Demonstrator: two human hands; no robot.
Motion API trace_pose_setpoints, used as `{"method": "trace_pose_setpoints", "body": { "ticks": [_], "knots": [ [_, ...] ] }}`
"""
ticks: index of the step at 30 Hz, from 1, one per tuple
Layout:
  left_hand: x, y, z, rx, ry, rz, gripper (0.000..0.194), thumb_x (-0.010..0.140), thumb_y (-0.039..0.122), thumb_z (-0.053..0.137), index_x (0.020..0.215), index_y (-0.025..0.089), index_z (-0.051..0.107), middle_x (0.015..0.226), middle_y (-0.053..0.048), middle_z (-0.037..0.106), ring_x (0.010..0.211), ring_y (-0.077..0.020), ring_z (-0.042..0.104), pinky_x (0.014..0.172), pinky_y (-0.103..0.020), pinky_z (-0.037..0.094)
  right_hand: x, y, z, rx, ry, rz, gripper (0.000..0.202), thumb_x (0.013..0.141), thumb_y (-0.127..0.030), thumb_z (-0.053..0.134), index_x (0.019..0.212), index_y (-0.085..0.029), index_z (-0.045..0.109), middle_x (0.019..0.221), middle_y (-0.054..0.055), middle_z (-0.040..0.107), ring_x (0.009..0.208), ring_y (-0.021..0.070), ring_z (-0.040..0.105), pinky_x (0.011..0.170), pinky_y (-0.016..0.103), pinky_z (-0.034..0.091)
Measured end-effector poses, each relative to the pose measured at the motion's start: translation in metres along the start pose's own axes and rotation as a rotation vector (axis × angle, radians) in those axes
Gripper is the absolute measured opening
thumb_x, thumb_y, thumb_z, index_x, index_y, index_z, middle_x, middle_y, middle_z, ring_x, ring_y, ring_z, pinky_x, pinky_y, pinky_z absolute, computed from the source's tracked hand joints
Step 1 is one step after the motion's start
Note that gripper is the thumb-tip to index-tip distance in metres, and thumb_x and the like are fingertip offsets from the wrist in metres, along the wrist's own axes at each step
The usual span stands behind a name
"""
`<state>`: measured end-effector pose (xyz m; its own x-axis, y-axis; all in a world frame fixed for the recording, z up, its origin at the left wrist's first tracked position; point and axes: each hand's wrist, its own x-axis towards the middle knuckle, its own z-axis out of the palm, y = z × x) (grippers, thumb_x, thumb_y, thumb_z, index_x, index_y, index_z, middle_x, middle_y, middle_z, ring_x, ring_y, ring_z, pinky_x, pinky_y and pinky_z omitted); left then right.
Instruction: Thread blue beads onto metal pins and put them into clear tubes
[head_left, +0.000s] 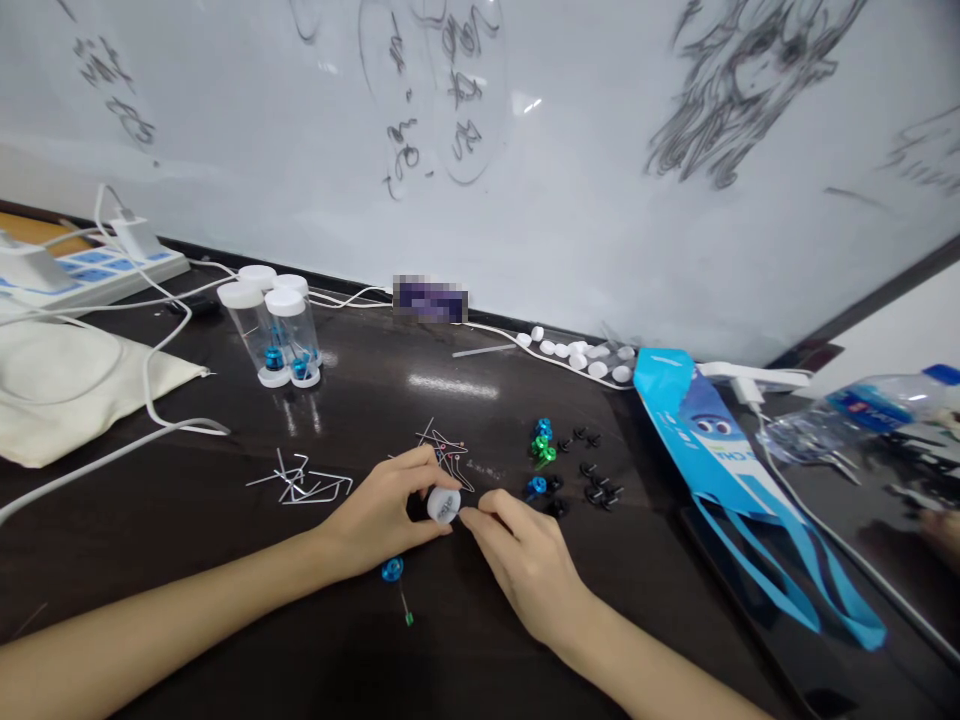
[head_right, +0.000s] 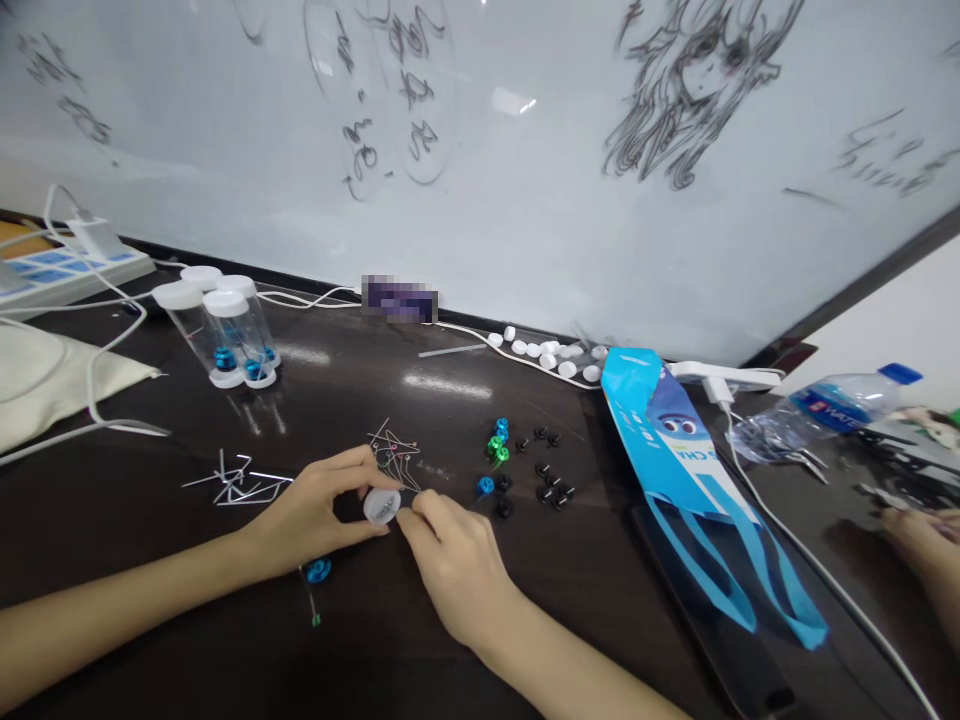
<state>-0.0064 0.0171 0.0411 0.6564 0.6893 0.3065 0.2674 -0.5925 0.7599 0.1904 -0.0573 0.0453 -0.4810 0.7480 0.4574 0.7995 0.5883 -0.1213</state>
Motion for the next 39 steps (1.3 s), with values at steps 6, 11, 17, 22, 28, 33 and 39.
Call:
{"method": "trace_pose_setpoints", "body": {
  "ticks": [6, 11, 17, 22, 28, 33, 39],
  "knots": [
    [0.0, -0.001, 0.001, 0.017, -0.001, 0.023, 0.026, 0.074, 0.01, 0.072, 0.097, 0.019, 0.068, 0.084, 0.0, 0.056, 0.078, -0.0163, 0.058, 0.068, -0.027, 0.046, -0.001, -0.001, 0.003, 0.078, -0.008, 0.069, 0.025, 0.099, -0.014, 0.042, 0.097, -0.013, 0.067, 0.081, 0.007, 0.058, 0.062, 0.014, 0.056, 0.059, 0.024, 0.047],
    [0.001, 0.001, 0.0, 0.022, -0.011, 0.0, 0.024, 0.074, 0.012, 0.072, 0.097, 0.02, 0.069, 0.082, 0.001, 0.056, 0.075, -0.0159, 0.058, 0.067, -0.027, 0.046, -0.001, -0.001, 0.004, 0.11, 0.002, 0.071, 0.026, 0.099, -0.015, 0.042, 0.097, -0.014, 0.068, 0.082, 0.006, 0.058, 0.063, 0.0144, 0.058, 0.059, 0.025, 0.048],
    [0.003, 0.0, -0.002, 0.003, -0.018, -0.056, 0.023, 0.068, 0.02, 0.08, 0.089, 0.022, 0.071, 0.077, 0.003, 0.06, 0.072, -0.016, 0.057, 0.067, -0.027, 0.045, 0.001, 0.001, 0.006, 0.309, 0.043, 0.224, 0.017, 0.096, -0.018, 0.051, 0.094, -0.019, 0.067, 0.082, 0.003, 0.056, 0.065, 0.014, 0.059, 0.061, 0.026, 0.05],
    [0.004, -0.007, -0.005, -0.023, -0.075, -0.056, 0.032, 0.066, 0.023, 0.083, 0.096, 0.024, 0.073, 0.087, 0.0, 0.067, 0.08, -0.0189, 0.06, 0.072, -0.029, 0.047, 0.005, 0.003, 0.007, 0.723, 0.095, 0.442, 0.014, 0.093, -0.024, 0.057, 0.083, -0.018, 0.064, 0.084, 0.001, 0.053, 0.053, 0.0087, 0.057, 0.045, 0.02, 0.051],
    [0.003, -0.012, -0.014, -0.046, -0.123, -0.03, 0.053, 0.063, 0.03, 0.085, 0.113, 0.025, 0.069, 0.107, -0.005, 0.064, 0.092, -0.0221, 0.061, 0.081, -0.034, 0.049, 0.007, 0.005, 0.007, 0.862, 0.173, 0.485, 0.016, 0.09, -0.025, 0.061, 0.077, -0.017, 0.064, 0.08, 0.0, 0.053, 0.048, 0.0065, 0.055, 0.039, 0.018, 0.047],
    [-0.015, -0.011, -0.034, -0.132, -0.005, -0.019, 0.017, 0.089, 0.02, 0.059, 0.101, 0.021, 0.071, 0.098, -0.005, 0.065, 0.083, -0.0175, 0.061, 0.078, -0.03, 0.048, 0.006, 0.002, 0.003, 0.797, 0.21, 0.42, 0.016, 0.091, -0.021, 0.06, 0.076, -0.016, 0.065, 0.077, 0.0, 0.056, 0.046, 0.0064, 0.052, 0.042, 0.021, 0.044],
    [-0.04, -0.004, -0.045, -0.203, -0.268, 0.061, 0.022, 0.078, 0.029, 0.074, 0.098, 0.02, 0.071, 0.091, -0.006, 0.069, 0.085, -0.0203, 0.064, 0.077, -0.029, 0.05, 0.005, -0.003, 0.003, 0.791, 0.24, 0.397, 0.013, 0.09, -0.018, 0.061, 0.078, -0.017, 0.066, 0.07, -0.001, 0.057, 0.042, 0.0071, 0.051, 0.043, 0.023, 0.041]
  ]
}}
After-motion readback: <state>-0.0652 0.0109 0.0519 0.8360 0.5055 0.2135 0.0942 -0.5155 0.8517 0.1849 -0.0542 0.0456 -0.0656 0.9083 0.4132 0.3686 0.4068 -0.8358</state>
